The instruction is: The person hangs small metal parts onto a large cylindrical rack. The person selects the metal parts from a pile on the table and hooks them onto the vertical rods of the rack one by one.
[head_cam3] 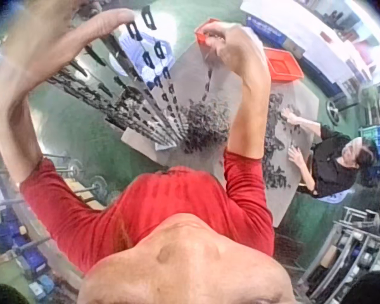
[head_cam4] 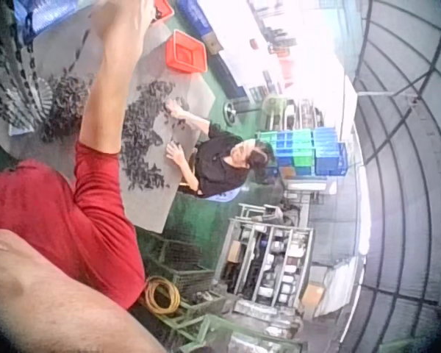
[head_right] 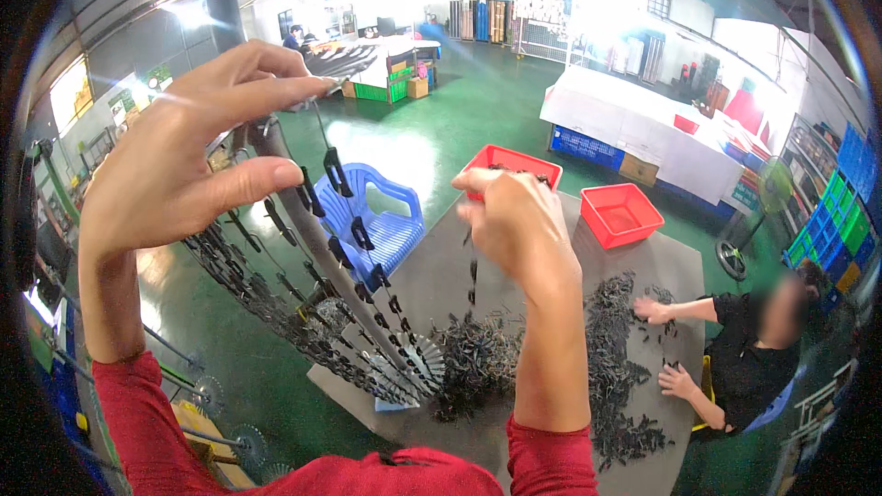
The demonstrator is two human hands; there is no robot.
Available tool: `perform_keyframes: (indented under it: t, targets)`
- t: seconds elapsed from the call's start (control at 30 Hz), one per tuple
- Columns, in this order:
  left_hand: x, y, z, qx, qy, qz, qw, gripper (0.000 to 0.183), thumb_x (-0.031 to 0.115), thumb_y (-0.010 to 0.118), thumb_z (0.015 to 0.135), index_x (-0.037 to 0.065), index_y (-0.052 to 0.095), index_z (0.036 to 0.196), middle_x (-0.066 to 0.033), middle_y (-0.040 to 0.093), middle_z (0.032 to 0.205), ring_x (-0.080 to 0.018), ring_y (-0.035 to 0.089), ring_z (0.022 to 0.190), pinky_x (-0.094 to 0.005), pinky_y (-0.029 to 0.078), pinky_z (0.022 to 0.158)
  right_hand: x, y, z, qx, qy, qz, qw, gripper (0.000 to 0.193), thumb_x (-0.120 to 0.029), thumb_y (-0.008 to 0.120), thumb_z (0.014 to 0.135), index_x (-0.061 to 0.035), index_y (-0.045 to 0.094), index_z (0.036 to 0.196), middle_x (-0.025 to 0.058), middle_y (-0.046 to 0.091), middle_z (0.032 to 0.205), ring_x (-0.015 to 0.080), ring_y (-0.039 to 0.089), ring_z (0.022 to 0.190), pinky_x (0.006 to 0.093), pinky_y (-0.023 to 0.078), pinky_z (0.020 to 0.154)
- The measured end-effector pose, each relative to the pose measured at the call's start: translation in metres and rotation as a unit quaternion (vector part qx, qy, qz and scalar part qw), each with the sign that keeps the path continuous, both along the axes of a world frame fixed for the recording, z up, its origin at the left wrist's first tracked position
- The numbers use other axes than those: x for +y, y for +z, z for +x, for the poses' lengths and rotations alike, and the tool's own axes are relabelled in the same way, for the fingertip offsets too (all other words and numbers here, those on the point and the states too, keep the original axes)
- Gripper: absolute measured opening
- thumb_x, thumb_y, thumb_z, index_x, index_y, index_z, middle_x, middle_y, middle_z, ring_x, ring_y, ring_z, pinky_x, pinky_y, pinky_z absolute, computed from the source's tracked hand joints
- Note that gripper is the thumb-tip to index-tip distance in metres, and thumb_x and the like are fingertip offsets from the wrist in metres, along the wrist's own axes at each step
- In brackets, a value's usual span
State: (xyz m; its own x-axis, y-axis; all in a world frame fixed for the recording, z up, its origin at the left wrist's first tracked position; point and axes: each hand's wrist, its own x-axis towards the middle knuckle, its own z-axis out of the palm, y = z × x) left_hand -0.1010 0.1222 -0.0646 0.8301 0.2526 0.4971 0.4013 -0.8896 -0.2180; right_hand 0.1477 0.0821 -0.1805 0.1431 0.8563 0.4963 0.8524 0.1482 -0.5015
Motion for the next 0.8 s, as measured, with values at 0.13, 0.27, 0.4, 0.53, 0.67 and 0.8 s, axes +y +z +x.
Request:
perform_keyframes:
  t: [0.13,0.27,0.4,0.53,0.67,0.8]
  targets:
    - [-0.002,0.009,-0.003,-0.002,-0.031,-0.091,0.995,0.062,0.035,0.074,0.074,0.004,0.056,0.125,-0.0167,0.055,0.124,-0.0333,0.057,0.110,-0.0373,0.046,0.092,0.000,0.006,-0.015,0.068,0.111,0.085,0.988,0.028,-0.008,0.058,0.090,0.0053,0.059,0.116,0.0102,0.066,0.104,0.0158,0.062,0.099,0.0282,0.048,0.087]
    - [0.006,0.013,-0.002,0.027,-0.104,-0.026,0.994,0.065,0.035,0.076,0.072,0.005,0.055,0.125,-0.0165,0.055,0.125,-0.0337,0.056,0.113,-0.0381,0.046,0.094,-0.003,0.019,-0.050,0.265,0.252,0.171,0.915,0.024,-0.007,0.053,0.094,0.0073,0.059,0.113,0.0136,0.065,0.106,0.0172,0.064,0.095,0.0292,0.051,0.084]
    - [0.013,0.007,-0.005,0.025,-0.131,0.007,0.991,0.060,0.030,0.077,0.071,0.004,0.058,0.121,-0.0161,0.056,0.124,-0.0344,0.056,0.114,-0.0398,0.046,0.094,-0.006,0.031,-0.068,0.317,0.261,0.177,0.895,0.022,-0.007,0.054,0.093,0.0058,0.061,0.109,0.0117,0.068,0.096,0.0142,0.065,0.086,0.0256,0.051,0.075]
    - [0.014,0.001,-0.005,0.014,-0.128,-0.017,0.991,0.057,0.029,0.076,0.072,0.003,0.059,0.119,-0.0162,0.059,0.119,-0.0350,0.058,0.111,-0.0395,0.047,0.092,-0.004,0.031,-0.073,0.335,0.217,0.174,0.900,0.017,-0.008,0.054,0.093,0.0040,0.063,0.102,0.0078,0.068,0.085,0.0124,0.065,0.079,0.0228,0.050,0.068]
    - [0.011,0.001,-0.004,0.015,-0.133,-0.027,0.991,0.055,0.028,0.075,0.073,0.003,0.059,0.119,-0.0166,0.060,0.117,-0.0354,0.059,0.108,-0.0392,0.048,0.091,0.000,0.026,-0.070,0.344,0.217,0.255,0.877,0.015,-0.007,0.055,0.092,0.0040,0.064,0.095,0.0075,0.065,0.075,0.0117,0.064,0.068,0.0224,0.050,0.063]
    - [0.007,0.002,-0.003,0.009,-0.097,-0.038,0.994,0.056,0.029,0.073,0.074,0.002,0.058,0.121,-0.0175,0.060,0.117,-0.0356,0.058,0.109,-0.0392,0.047,0.091,-0.004,0.023,-0.045,0.381,0.169,0.286,0.863,0.014,-0.007,0.057,0.090,0.0043,0.065,0.092,0.0098,0.065,0.071,0.0112,0.063,0.061,0.0213,0.049,0.057]
